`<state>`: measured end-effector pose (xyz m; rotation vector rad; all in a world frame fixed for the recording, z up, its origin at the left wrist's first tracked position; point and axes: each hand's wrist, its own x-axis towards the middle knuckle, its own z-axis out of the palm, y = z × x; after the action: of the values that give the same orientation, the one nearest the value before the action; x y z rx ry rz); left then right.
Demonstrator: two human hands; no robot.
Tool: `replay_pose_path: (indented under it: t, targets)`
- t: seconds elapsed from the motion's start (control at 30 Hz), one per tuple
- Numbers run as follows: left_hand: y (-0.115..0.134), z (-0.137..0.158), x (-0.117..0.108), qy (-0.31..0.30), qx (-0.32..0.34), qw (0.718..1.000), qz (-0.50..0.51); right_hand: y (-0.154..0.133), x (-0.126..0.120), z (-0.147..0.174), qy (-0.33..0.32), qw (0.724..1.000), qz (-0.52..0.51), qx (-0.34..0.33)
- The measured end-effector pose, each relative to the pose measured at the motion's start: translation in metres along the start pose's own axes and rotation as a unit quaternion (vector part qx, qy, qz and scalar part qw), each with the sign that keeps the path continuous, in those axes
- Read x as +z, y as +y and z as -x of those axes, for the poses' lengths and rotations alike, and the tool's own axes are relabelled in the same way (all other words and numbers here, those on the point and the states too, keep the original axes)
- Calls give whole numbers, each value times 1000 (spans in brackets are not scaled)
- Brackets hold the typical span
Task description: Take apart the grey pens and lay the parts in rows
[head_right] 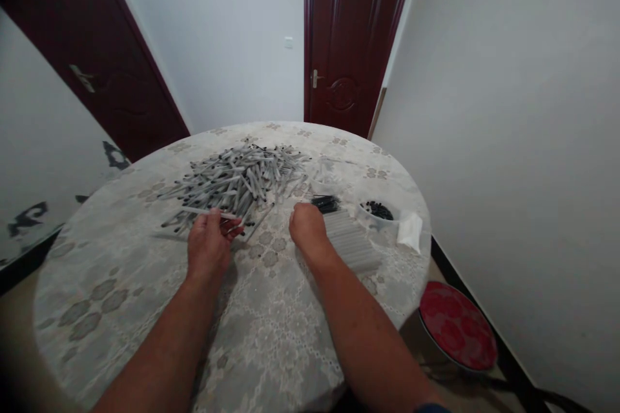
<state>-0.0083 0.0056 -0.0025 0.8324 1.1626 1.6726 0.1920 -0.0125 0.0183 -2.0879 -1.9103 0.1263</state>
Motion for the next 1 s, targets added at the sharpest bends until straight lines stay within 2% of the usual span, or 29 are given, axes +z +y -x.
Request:
replay_pose_path:
  t: [0.17, 0.33, 0.5, 0.8, 1.0]
  targets:
    - [0, 0, 1, -4, -3, 1000, -8, 9, 3, -4, -2, 1000, 10, 25]
    - [-2, 1, 1, -19, -12, 1000, -22, -6, 11, 4, -9, 1000, 15, -8]
    - [-3, 2, 1, -32, -25, 999, -24, -20, 21, 5, -2, 997, 65, -34]
    - [-4, 2, 0, -37, -19, 999, -28, -21, 32, -10, -31, 992, 117, -48]
    - [-6, 3, 0, -42, -8, 998, -43, -28, 31, -13, -34, 985, 135, -99]
